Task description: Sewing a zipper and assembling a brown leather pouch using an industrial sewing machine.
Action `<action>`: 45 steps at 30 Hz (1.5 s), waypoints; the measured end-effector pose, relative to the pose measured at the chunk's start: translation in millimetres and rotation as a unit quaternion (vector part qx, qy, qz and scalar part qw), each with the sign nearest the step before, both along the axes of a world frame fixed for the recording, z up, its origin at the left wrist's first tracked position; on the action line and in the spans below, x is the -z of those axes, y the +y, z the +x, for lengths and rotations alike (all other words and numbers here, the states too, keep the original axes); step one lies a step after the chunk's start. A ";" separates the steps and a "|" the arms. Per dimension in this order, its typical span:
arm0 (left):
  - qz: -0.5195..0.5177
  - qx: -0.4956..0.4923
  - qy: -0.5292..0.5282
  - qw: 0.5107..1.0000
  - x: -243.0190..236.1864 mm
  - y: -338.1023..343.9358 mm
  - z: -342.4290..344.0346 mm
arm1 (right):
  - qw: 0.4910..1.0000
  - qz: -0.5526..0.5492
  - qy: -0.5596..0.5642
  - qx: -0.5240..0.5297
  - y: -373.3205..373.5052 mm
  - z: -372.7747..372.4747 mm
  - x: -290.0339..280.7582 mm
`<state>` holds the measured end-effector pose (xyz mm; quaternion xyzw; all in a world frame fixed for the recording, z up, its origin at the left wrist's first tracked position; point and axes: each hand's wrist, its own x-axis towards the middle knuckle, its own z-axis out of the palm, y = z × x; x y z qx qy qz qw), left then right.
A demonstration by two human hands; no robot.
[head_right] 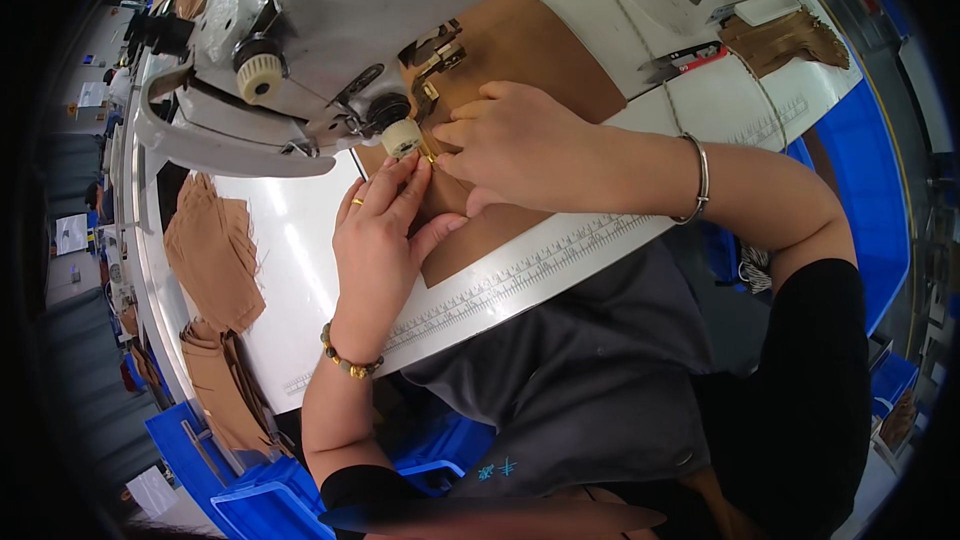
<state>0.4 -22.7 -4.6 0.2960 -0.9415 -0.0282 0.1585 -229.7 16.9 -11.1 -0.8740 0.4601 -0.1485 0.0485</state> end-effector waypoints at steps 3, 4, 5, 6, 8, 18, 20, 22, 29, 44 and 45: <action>-0.007 -0.005 0.010 1.000 1.7 -8.0 -0.9 | 0.998 -0.052 -0.019 0.001 -8.6 0.0 4.4; -0.015 -0.008 0.011 1.000 2.6 -9.8 -1.1 | 0.996 -0.087 -0.029 0.001 -10.7 -0.3 5.9; -0.017 -0.010 0.018 1.000 3.4 -11.0 -0.9 | 0.995 -0.097 -0.026 -0.004 -12.3 -0.7 7.3; -0.013 -0.013 0.021 1.000 4.2 -12.6 -0.8 | 0.994 -0.101 -0.037 -0.003 -13.8 -1.5 8.5; -0.010 -0.018 0.029 0.999 5.4 -14.5 -0.8 | 0.994 -0.104 -0.043 -0.004 -15.7 -3.5 10.1; -0.018 -0.018 0.029 0.999 4.8 -9.4 0.8 | 0.994 -0.087 -0.064 -0.004 -15.2 -4.8 14.8; -0.019 -0.021 0.024 0.999 4.8 -9.3 1.0 | 0.994 -0.086 -0.070 -0.004 -15.0 -5.2 14.5; -0.022 -0.020 0.029 0.999 5.1 -8.9 1.1 | 0.995 -0.072 -0.073 -0.007 -15.2 -6.0 13.9; -0.029 -0.021 0.027 0.999 6.3 -10.6 1.1 | 0.988 -0.058 -0.145 -0.009 -19.5 -6.5 14.0; -0.033 -0.017 0.007 0.999 7.2 -1.2 3.0 | 0.995 -0.067 -0.075 0.018 -5.3 -0.2 15.5; -0.034 -0.018 0.008 0.999 7.6 -1.1 3.1 | 0.995 -0.067 -0.070 0.014 -5.5 -0.7 16.5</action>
